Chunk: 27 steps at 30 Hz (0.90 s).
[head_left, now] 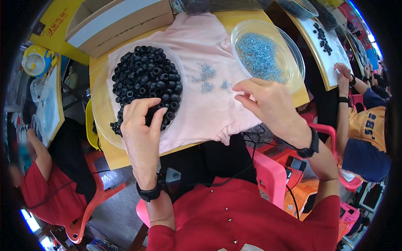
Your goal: Manually assembling small black plastic components by inserting metal pins into them at an assembly table.
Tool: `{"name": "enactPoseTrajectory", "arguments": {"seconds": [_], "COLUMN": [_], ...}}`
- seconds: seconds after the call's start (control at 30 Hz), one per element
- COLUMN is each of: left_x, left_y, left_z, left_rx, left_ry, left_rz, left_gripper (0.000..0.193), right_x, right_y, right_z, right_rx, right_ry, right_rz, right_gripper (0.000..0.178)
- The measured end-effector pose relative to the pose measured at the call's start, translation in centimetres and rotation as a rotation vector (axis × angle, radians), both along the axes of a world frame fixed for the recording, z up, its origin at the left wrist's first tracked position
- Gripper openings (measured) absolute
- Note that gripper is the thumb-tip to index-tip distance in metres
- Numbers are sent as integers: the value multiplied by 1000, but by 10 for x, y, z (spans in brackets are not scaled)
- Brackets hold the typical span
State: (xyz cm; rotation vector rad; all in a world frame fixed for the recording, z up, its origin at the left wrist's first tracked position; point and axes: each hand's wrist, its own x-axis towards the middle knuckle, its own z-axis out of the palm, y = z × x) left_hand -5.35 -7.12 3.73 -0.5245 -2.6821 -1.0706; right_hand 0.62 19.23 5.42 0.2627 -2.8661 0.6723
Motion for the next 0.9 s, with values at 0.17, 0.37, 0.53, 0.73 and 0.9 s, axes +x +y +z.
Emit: {"name": "enactPoseTrajectory", "arguments": {"seconds": [0.17, 0.37, 0.53, 0.73, 0.9], "left_x": [6, 35, 56, 57, 59], "left_y": [-1, 16, 46, 62, 66], "left_z": [3, 4, -11, -33, -29], "left_rx": [96, 616, 764, 868, 908], "left_ry": [110, -121, -309, -525, -669], "left_rz": [71, -47, -209, -282, -286], "left_gripper": [15, 23, 22, 27, 28], "right_x": [-7, -11, -4, 14, 16], "right_y": [-12, -12, -10, -16, -20], "right_z": [-17, -32, -24, -5, -3], "right_rx": [46, 104, -116, -332, -345], "right_ry": [26, 62, 9, -45, 94], "right_rz": [-52, -102, -45, 50, 135], "right_gripper": [15, 15, 12, 13, 12]}}
